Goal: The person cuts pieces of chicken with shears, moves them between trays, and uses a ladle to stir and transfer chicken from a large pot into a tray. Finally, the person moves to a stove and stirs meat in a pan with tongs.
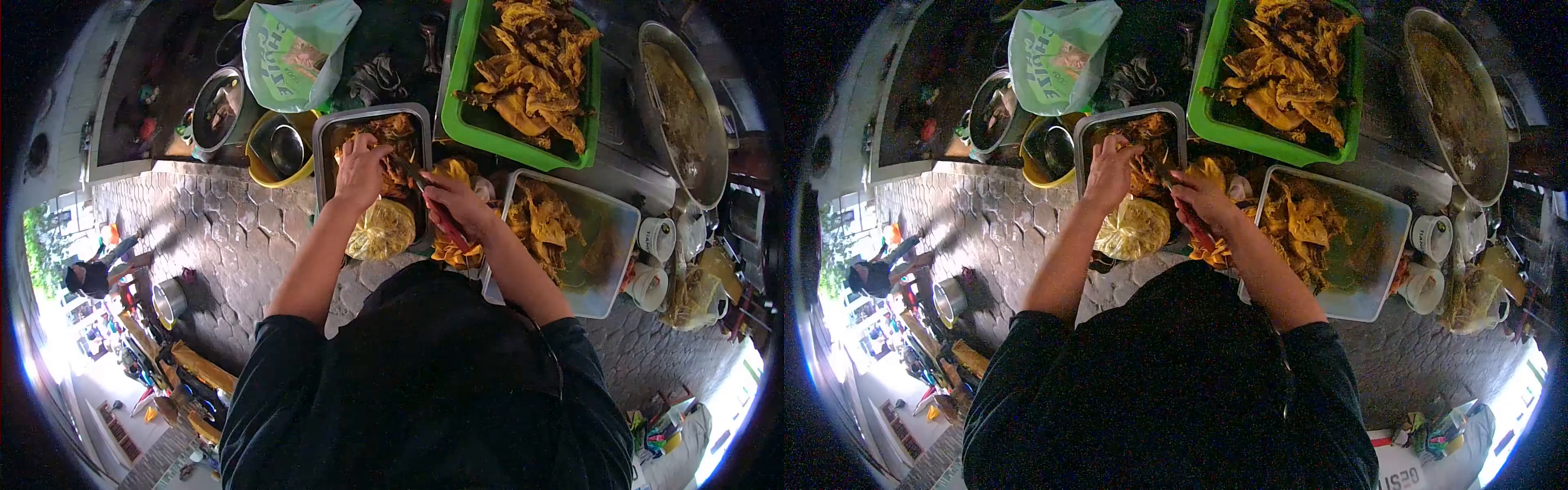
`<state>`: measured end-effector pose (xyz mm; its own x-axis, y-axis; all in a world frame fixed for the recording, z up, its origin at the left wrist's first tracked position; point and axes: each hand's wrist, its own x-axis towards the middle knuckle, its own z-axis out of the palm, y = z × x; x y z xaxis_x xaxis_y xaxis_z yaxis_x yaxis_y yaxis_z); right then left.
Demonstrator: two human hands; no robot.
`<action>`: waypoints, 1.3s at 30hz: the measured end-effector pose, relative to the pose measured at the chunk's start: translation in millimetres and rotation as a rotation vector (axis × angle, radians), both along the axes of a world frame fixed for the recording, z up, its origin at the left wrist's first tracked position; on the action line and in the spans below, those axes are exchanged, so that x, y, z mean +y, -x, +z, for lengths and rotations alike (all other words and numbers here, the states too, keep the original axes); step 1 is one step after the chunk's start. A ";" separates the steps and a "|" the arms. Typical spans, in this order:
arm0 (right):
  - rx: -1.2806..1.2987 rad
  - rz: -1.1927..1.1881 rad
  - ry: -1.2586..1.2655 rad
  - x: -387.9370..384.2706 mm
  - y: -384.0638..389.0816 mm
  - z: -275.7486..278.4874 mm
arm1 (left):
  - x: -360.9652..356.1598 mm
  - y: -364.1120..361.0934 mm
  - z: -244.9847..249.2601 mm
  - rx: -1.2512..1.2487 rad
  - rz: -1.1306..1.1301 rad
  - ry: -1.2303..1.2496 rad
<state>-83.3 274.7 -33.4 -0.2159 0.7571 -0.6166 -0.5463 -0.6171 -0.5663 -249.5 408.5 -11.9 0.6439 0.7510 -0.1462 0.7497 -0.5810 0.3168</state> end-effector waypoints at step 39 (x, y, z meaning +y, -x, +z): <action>-0.380 0.273 0.033 26.8 12.0 -15.1 | -5.2 1.7 -11.7 0.264 -0.173 -0.151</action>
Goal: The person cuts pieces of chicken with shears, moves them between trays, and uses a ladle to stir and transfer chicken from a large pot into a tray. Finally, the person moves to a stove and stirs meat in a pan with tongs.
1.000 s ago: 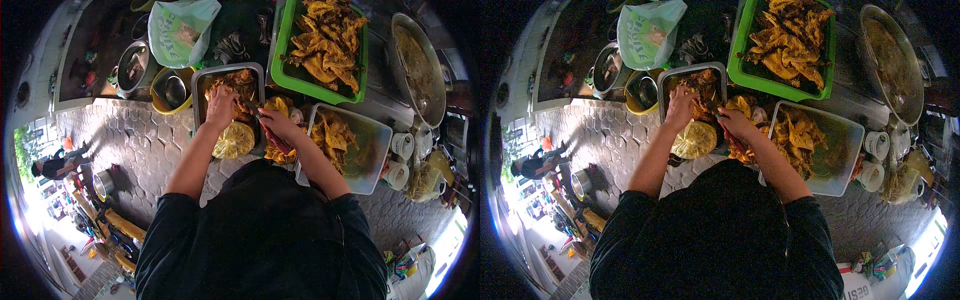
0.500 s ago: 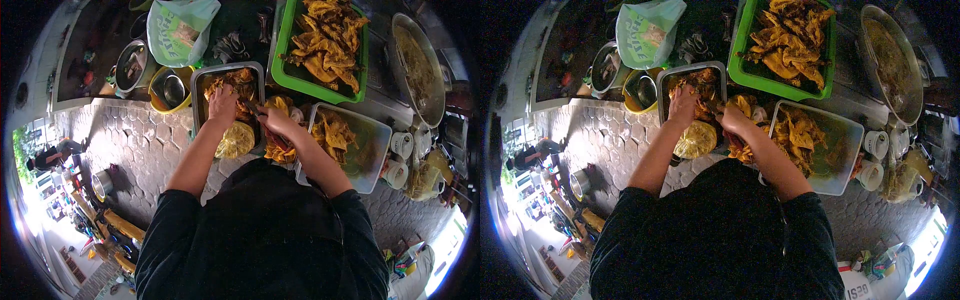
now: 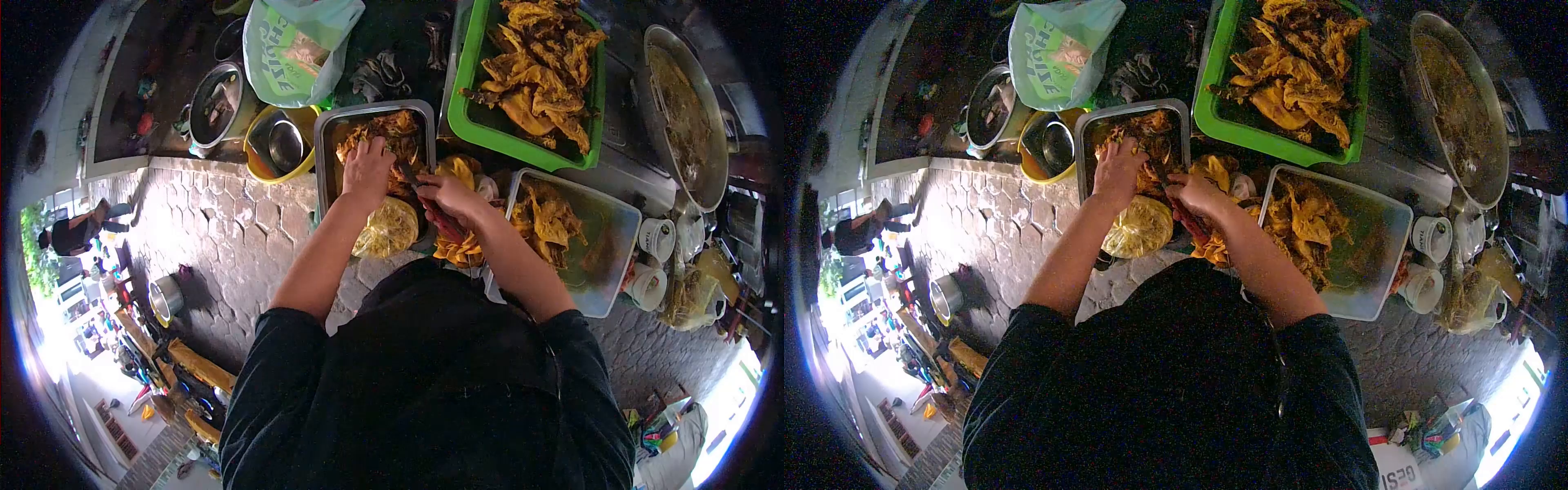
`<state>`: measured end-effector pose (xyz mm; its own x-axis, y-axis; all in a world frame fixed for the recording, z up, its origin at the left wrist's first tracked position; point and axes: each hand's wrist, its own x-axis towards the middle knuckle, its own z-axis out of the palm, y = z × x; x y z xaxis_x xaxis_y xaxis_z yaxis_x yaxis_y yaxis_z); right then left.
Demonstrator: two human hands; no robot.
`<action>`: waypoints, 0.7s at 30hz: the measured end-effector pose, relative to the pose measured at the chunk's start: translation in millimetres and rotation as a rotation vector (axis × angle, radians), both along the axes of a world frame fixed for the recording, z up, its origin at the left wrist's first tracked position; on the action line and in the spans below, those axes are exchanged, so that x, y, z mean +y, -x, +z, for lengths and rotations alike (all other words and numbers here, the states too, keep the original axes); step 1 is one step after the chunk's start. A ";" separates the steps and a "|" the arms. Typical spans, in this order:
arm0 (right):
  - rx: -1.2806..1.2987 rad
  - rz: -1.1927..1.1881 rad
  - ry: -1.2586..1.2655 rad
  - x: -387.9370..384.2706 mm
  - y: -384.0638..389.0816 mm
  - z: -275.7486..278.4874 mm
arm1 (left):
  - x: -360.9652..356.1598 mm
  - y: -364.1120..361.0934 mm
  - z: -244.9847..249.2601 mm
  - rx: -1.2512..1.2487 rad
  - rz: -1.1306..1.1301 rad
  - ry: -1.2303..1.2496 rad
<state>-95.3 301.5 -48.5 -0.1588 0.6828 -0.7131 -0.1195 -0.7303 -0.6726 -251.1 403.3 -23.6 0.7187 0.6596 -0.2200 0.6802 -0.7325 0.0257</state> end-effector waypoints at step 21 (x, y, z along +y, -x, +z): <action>0.577 -0.424 0.114 -14.5 5.1 3.3 | 2.7 0.7 -5.1 -0.074 0.086 0.097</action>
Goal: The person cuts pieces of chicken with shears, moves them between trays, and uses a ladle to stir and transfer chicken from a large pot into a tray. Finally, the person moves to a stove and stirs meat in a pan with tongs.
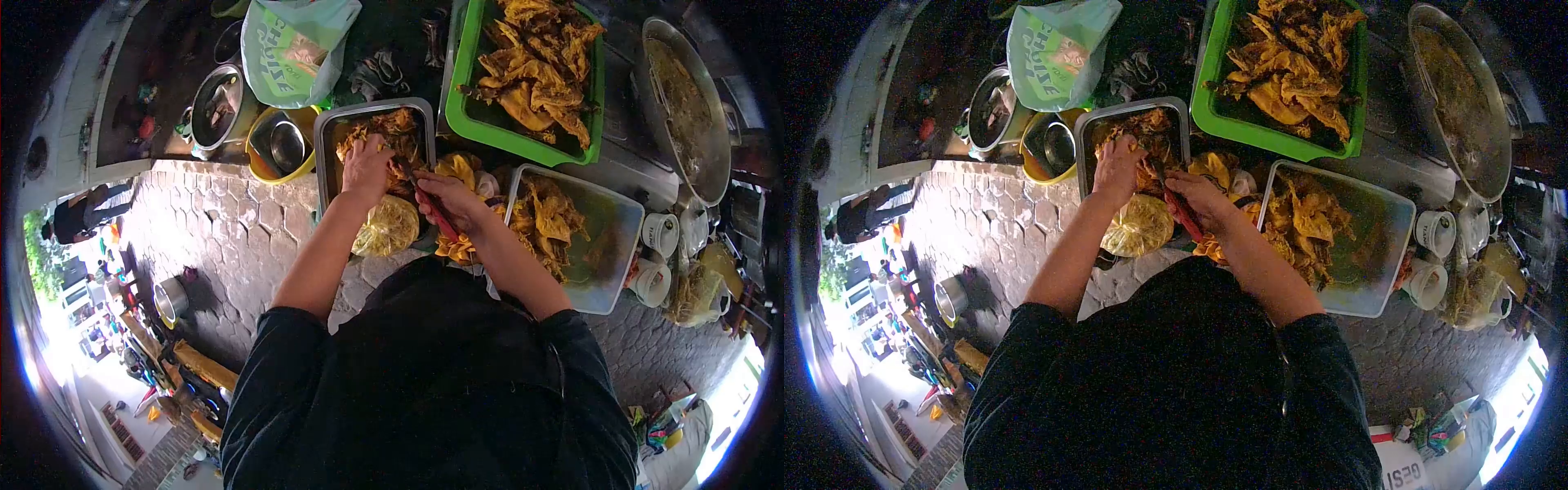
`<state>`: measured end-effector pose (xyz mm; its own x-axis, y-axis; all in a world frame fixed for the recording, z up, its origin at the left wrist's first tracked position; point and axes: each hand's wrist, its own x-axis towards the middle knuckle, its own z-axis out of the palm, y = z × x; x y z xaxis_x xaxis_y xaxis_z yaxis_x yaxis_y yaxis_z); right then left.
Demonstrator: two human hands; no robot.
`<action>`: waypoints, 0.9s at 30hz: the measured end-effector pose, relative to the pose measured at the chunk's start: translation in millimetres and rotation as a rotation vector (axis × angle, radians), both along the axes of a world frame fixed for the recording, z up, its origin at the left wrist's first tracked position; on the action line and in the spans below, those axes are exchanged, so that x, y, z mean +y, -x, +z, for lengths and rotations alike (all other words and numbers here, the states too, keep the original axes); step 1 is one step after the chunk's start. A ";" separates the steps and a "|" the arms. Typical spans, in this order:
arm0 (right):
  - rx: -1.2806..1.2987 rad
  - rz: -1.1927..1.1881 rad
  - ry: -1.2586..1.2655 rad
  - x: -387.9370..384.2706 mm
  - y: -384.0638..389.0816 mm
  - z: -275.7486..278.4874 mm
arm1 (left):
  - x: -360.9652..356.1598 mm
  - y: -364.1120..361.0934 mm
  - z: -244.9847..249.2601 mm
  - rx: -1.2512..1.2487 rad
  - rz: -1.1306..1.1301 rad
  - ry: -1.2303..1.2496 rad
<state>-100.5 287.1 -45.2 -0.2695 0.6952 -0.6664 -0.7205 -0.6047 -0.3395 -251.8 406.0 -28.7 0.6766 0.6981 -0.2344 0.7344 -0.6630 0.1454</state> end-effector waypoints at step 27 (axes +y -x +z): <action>-1.537 0.650 -0.233 -106.0 -61.4 46.8 | -116.6 -54.7 -23.6 0.211 -0.453 0.096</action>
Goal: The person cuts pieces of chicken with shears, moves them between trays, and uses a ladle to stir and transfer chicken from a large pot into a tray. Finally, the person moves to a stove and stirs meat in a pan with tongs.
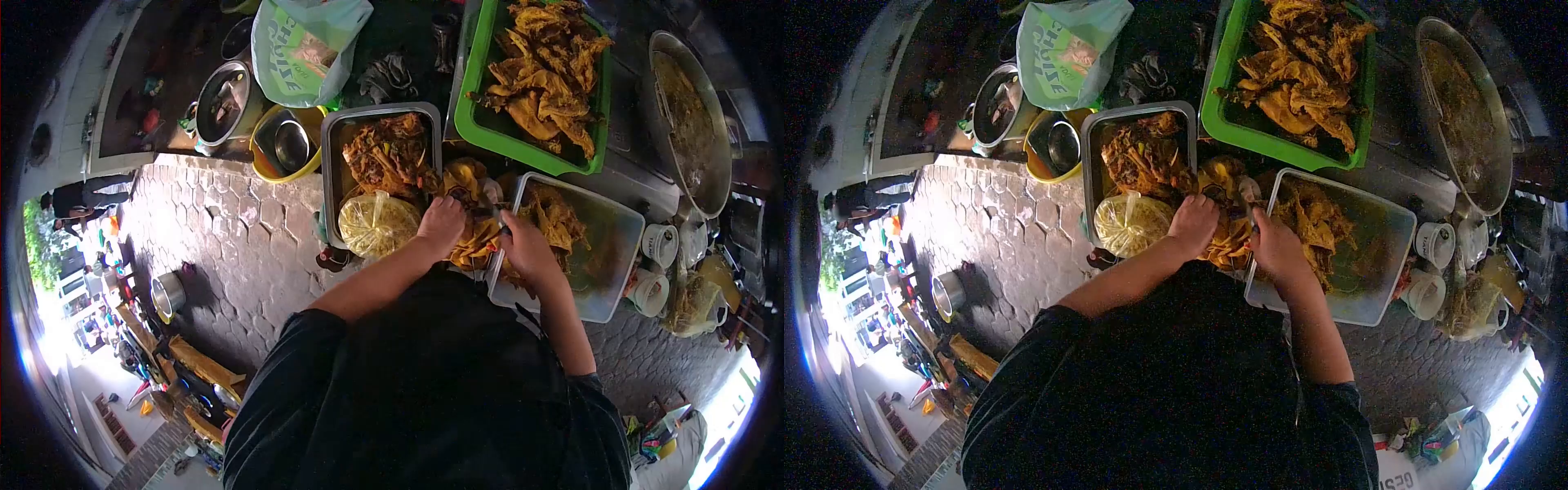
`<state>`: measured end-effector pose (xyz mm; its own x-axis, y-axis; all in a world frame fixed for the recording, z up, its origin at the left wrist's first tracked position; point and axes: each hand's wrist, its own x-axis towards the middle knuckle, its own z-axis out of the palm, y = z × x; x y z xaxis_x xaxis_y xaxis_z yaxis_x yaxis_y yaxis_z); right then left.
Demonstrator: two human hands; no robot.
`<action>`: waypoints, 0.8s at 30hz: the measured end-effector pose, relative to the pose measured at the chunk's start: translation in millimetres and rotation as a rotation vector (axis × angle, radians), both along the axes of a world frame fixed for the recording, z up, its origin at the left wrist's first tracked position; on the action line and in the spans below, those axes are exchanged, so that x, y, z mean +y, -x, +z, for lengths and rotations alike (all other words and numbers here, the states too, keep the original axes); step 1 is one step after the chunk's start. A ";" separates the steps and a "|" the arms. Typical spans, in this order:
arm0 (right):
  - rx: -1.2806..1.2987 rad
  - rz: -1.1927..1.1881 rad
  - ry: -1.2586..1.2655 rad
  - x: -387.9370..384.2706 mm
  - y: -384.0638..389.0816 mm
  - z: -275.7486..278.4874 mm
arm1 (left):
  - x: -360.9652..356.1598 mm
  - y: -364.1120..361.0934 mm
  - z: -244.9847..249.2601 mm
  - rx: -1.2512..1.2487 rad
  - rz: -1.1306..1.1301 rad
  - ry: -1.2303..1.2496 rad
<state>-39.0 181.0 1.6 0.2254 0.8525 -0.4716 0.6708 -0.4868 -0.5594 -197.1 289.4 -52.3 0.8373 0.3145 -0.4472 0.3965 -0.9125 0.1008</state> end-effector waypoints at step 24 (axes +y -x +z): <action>-0.219 0.312 -0.100 95.3 62.7 -2.2 | -9.3 69.3 41.5 -0.430 0.289 0.170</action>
